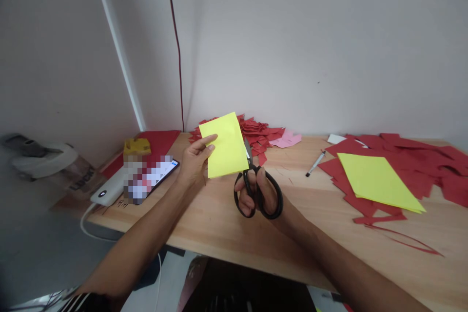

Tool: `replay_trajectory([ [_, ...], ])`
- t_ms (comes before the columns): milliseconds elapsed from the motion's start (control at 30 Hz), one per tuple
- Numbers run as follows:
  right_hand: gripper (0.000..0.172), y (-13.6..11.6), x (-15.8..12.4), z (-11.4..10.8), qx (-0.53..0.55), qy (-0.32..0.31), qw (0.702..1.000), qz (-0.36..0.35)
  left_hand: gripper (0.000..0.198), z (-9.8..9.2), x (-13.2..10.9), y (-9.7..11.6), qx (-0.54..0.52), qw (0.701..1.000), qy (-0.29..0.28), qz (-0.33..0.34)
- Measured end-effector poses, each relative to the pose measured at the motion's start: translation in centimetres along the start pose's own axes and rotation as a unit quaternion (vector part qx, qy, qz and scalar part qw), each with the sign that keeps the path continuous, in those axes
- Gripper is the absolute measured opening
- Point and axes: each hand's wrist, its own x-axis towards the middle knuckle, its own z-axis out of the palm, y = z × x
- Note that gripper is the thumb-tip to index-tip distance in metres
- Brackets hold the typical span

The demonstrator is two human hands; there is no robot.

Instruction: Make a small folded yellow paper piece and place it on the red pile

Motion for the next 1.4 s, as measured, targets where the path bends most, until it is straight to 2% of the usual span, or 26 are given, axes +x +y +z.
replay_trajectory([
  [267, 0.064, -0.4, -0.1, -0.4, -0.011, -0.035, 0.999, 0.004, 0.038, 0.1, -0.2, 0.1, -0.001, 1.000, -0.014, -0.005],
  [733, 0.063, -0.9, -0.3, 0.0, -0.071, 0.045, 0.996, -0.019, 0.037, 0.6, -0.3, -0.2, -0.031, 0.999, -0.026, -0.007],
  [933, 0.060, -0.8, -0.4, -0.3, -0.080, 0.058, 0.995, -0.012, 0.036, 0.4, -0.2, -0.1, -0.013, 1.000, -0.019, -0.013],
  [1167, 0.064, 0.0, 0.0, -0.9, -0.038, 0.015, 0.999, 0.007, 0.037, -0.2, 0.0, 0.0, 0.016, 0.999, -0.035, -0.017],
  [1400, 0.068, -0.4, 0.0, -0.6, -0.010, -0.011, 0.999, 0.031, 0.037, -0.3, 0.0, 0.2, 0.019, 0.998, -0.062, -0.024],
])
